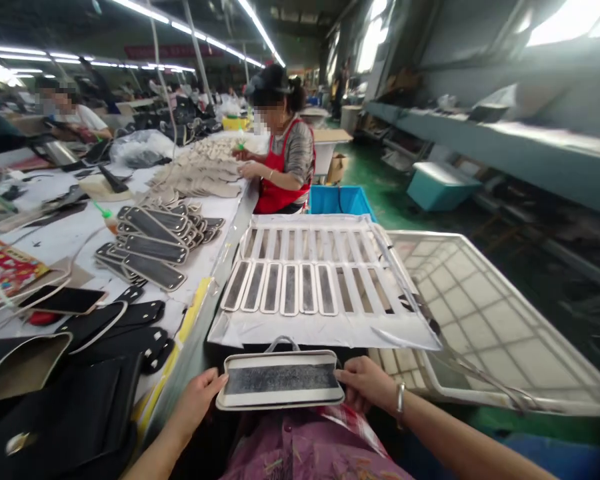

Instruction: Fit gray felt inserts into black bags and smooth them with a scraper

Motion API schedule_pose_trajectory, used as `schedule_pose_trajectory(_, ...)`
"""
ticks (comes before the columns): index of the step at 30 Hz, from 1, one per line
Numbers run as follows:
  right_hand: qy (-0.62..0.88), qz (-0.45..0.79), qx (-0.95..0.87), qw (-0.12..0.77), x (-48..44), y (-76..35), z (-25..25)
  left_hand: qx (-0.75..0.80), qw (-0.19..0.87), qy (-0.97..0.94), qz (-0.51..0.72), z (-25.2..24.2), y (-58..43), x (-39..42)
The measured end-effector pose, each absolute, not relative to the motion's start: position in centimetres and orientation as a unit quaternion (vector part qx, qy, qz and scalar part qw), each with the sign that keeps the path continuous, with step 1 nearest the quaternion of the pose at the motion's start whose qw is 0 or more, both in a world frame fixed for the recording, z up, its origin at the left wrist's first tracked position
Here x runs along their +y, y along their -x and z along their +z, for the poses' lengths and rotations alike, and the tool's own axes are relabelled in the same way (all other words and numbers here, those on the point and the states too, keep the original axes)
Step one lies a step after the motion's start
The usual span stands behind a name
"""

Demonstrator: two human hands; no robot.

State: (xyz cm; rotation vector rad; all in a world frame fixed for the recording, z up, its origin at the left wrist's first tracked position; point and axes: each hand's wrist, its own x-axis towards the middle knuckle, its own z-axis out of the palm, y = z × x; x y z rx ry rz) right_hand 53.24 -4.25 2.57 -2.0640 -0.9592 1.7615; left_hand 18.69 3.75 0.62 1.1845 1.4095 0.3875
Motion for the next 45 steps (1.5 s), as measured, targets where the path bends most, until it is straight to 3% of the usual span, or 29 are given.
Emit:
schedule_pose_trajectory(3, 0.726, 0.530, -0.418, 0.127, -4.7, -53.7, 3.0, 0.593, 0.467, -0.645, 0.119, 0.7, -18.4, 4.3)
schedule_pose_trajectory(7, 0.709, 0.313, -0.598, 0.203, -4.6, -53.8, 4.0, 0.530, 0.261, -0.792, 0.154, 2.8, -22.1, 5.0)
schedule_pose_trajectory(11, 0.651, 0.214, -0.717, 0.126, -3.6, -53.0, 4.4, 0.306, 0.294, -0.906, 0.010, 4.5, -29.5, 5.5)
schedule_pose_trajectory(15, 0.635, 0.153, -0.757, 0.026, -3.1, -52.7, 4.2, 0.227, 0.273, -0.933, -0.058, 3.9, -33.3, 5.8)
schedule_pose_trajectory(25, 0.602, 0.157, -0.783, -0.014, -3.1, -52.6, 5.0, 0.182, 0.256, -0.949, -0.010, 2.1, -33.4, 5.0)
schedule_pose_trajectory(38, 0.501, 0.060, -0.854, -0.127, -3.4, -50.6, 6.0, 0.151, 0.151, -0.972, -0.103, 2.6, -35.1, 4.0)
schedule_pose_trajectory(41, 0.501, 0.111, -0.848, -0.132, -2.4, -50.9, 6.5, 0.157, 0.097, -0.974, -0.132, 3.0, -35.6, 3.0)
schedule_pose_trajectory(45, 0.570, 0.279, -0.770, -0.070, 0.2, -52.7, 6.1, 0.154, 0.067, -0.976, -0.137, 3.1, -36.0, 2.1)
